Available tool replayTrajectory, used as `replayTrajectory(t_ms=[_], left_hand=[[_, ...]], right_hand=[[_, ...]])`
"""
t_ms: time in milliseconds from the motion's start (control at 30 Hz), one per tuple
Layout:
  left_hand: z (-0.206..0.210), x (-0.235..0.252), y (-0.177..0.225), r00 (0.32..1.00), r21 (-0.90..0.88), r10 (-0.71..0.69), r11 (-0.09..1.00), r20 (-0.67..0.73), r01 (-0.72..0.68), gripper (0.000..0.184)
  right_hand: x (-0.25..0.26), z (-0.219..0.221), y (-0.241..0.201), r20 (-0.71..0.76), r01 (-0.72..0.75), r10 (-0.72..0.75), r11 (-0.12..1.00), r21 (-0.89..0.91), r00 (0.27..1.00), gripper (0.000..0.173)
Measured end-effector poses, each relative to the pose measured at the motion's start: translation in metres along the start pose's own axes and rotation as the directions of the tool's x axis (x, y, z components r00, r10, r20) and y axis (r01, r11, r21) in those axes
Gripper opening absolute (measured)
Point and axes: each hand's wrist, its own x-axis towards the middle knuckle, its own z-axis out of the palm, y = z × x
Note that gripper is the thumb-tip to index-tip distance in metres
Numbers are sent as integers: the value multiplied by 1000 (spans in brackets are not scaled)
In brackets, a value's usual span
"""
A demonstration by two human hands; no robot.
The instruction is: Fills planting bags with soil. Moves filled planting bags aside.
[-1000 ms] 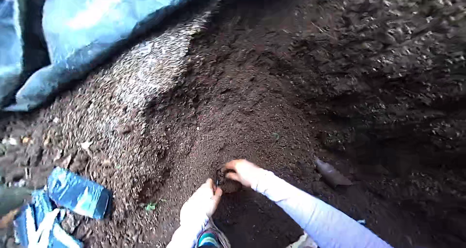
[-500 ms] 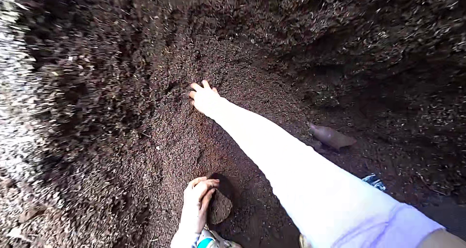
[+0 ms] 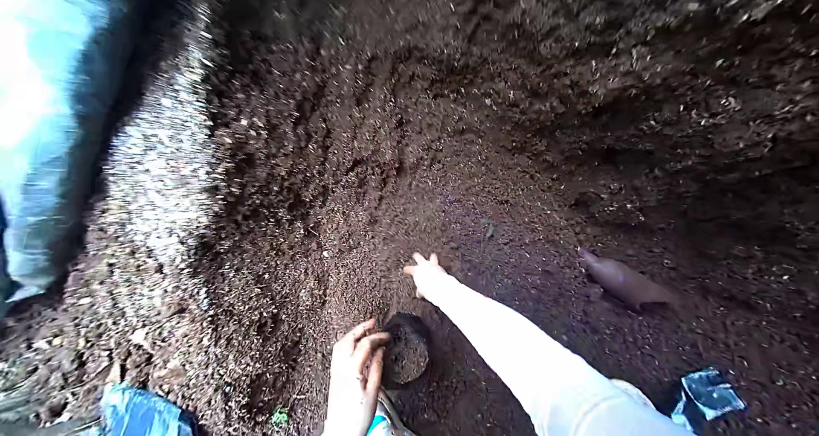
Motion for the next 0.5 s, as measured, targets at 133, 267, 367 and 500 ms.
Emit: replayTrajectory(t_ms=[133,267,367,500], left_hand=[[-1,-22,2,968,89,-197,979,155,185,33],[4,-22,8,875,-15,-326,935,357,355,57],[5,-14,9,907,-158,-266,931,326,330,60],[0,-9,18,891,-225,-306,892,334,391,67]], right_hand=[[-28,-22,10,30,42,-43,999,33,999,80],[-126,-50,-25,43,183,-223,884,430,974,76],[-178,-35,-60,72,123,-288,606,786,955,78],[-179,-2,-73,-2,220,-252,844,489,968,70]])
